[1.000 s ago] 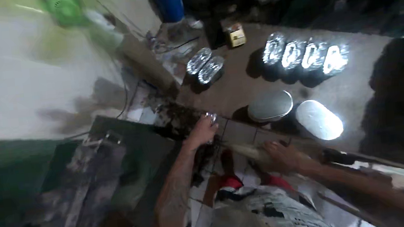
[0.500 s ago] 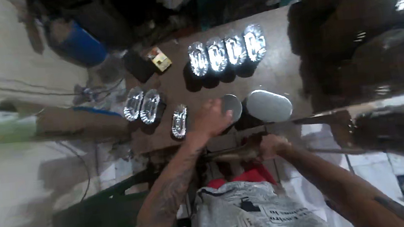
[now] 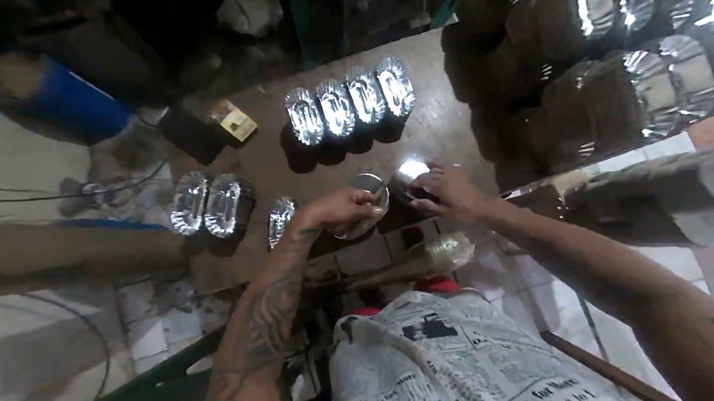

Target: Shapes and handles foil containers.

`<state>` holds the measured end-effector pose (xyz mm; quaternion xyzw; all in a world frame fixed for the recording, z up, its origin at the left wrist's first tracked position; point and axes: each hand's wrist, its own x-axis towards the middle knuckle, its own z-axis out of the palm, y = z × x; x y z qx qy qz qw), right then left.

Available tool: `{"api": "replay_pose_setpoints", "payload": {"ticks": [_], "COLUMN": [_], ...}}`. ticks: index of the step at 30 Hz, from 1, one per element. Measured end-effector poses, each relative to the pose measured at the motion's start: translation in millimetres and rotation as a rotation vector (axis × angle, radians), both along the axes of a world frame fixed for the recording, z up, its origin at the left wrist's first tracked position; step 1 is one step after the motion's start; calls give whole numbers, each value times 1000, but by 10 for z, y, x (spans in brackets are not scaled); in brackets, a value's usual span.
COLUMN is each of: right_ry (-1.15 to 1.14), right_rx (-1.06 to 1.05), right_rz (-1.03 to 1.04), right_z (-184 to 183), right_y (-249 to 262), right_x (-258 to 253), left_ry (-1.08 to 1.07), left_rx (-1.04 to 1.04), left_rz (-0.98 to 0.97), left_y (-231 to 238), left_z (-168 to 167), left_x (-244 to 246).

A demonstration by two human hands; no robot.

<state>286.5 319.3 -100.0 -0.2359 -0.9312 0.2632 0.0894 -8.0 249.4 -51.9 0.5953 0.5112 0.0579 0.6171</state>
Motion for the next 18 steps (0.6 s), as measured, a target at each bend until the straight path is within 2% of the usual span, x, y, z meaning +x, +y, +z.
{"api": "replay_pose_setpoints", "payload": {"ticks": [3, 8, 11, 14, 16, 17, 18], "right_ry": [43, 110, 158, 42, -37, -32, 37], "right_rx": [-272, -361, -272, -68, 35, 90, 114], "right_rz": [7, 52, 39, 50, 20, -21, -97], "right_z": [154, 152, 68, -29, 153, 309, 510], "right_y": [97, 204, 103, 29, -66, -121, -196], "right_x": [58, 87, 94, 59, 26, 10, -20], "left_ry": [36, 79, 94, 295, 446, 441, 355], "left_rx": [-23, -19, 1, 116, 297, 407, 506], "left_rz": [23, 71, 106, 101, 84, 141, 277], "left_y": [10, 29, 7, -32, -232, -361, -511], "left_z": [6, 20, 5, 118, 331, 428, 519], "left_x": [34, 68, 107, 267, 398, 421, 415]}}
